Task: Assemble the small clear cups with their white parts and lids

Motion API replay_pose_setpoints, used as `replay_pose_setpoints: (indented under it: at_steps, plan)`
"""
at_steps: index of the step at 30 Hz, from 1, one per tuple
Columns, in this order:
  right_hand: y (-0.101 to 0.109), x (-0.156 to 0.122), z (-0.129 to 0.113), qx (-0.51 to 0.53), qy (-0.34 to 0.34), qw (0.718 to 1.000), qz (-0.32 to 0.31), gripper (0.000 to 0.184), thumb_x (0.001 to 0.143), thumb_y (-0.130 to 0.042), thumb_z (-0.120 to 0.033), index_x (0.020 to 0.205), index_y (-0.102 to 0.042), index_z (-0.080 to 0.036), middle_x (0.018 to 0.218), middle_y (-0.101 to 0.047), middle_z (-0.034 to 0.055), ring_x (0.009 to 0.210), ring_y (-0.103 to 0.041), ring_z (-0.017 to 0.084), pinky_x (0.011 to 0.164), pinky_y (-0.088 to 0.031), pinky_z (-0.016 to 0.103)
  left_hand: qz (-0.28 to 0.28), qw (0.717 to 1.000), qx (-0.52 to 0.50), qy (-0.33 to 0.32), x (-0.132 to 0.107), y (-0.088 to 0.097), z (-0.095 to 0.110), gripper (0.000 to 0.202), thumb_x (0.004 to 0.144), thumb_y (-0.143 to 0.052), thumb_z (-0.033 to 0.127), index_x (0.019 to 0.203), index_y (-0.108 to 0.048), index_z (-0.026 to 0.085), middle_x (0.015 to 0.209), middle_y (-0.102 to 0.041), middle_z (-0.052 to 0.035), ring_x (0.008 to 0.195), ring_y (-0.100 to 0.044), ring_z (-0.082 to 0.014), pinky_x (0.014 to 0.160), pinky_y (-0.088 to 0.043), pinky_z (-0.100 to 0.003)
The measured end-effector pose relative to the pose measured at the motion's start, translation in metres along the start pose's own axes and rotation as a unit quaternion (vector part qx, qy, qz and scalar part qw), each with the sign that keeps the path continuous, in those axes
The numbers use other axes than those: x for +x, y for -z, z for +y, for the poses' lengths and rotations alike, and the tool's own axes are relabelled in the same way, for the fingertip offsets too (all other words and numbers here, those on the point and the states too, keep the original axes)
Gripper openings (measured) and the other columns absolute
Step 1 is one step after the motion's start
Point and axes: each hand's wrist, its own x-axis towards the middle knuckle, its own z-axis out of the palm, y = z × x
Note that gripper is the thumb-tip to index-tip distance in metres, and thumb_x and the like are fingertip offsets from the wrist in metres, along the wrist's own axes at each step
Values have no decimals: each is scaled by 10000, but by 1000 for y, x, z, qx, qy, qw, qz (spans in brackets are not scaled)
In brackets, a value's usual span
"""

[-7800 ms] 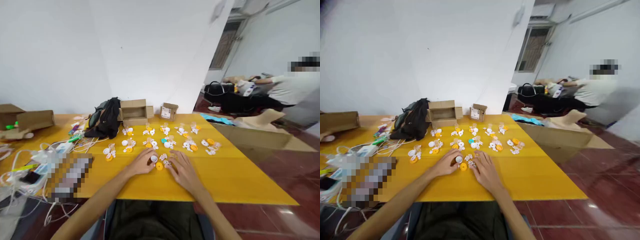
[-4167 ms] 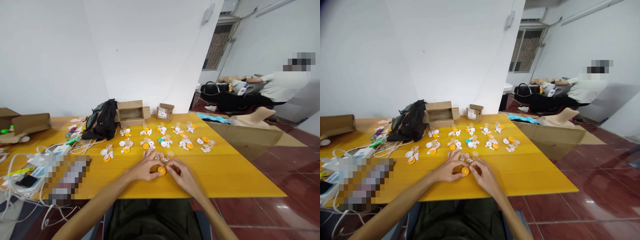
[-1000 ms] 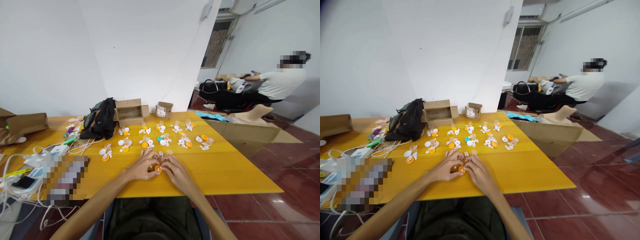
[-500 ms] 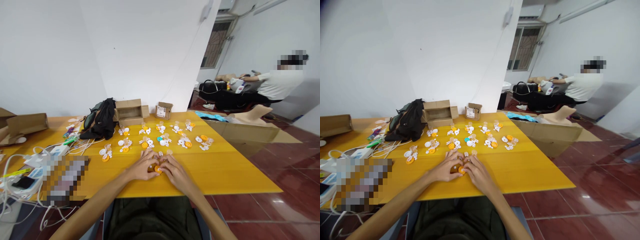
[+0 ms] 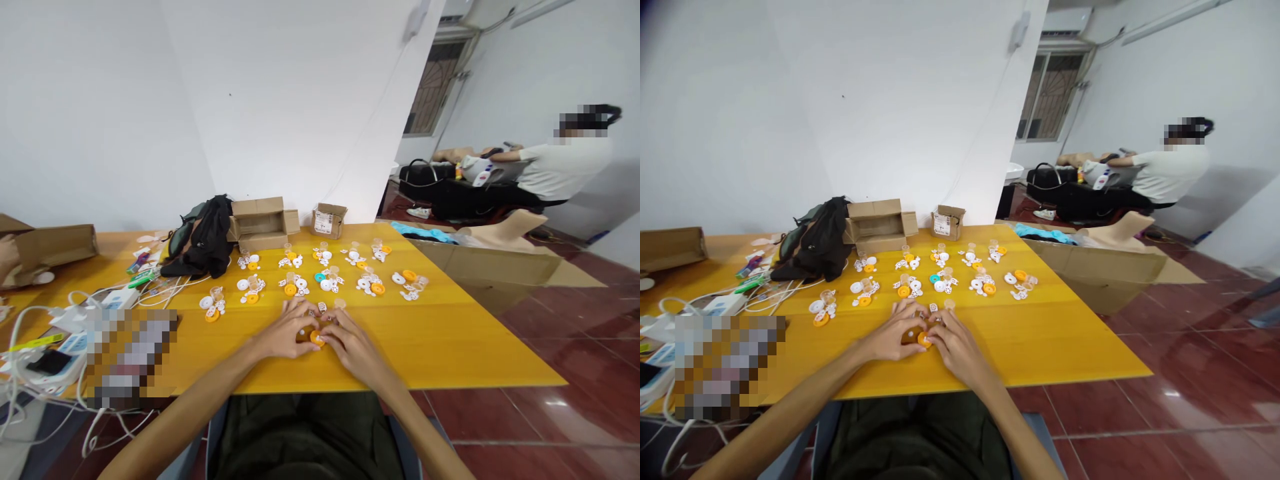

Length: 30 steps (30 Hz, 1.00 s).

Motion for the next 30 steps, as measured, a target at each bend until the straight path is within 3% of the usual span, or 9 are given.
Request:
replay_pose_setpoints:
  at_steps: [13, 20, 30]
  plan:
    - [2, -1, -2, 10, 9, 1000, 9, 212, 946, -453, -138, 894, -631, -240, 1042, -630, 81, 1009, -624, 223, 869, -547, 374, 8, 1000, 4, -3, -1, 1, -1, 297, 789, -734, 399, 1018, -625, 245, 1225, -557, -68, 1185, -421, -276, 1048, -322, -441]
    - [2, -3, -3, -21, 11, 1000, 0, 203, 952, -460, -149, 893, -636, -229, 1058, -633, 91, 1010, -626, 230, 876, -549, 393, 8, 1000, 11, -6, -2, 4, 1, 201, 804, -723, 340, 953, -633, 238, 1207, -567, -57, 1172, -439, -267, 1042, -320, -427]
    - [-1, -3, -1, -48, 40, 998, -3, 219, 971, -448, -157, 943, -651, -233, 1072, -640, 90, 1019, -626, 228, 873, -556, 392, 0, 1000, 2, -5, -2, 1, -4, 218, 806, -718, 357, 967, -633, 237, 1211, -564, -66, 1178, -424, -277, 1045, -311, -452]
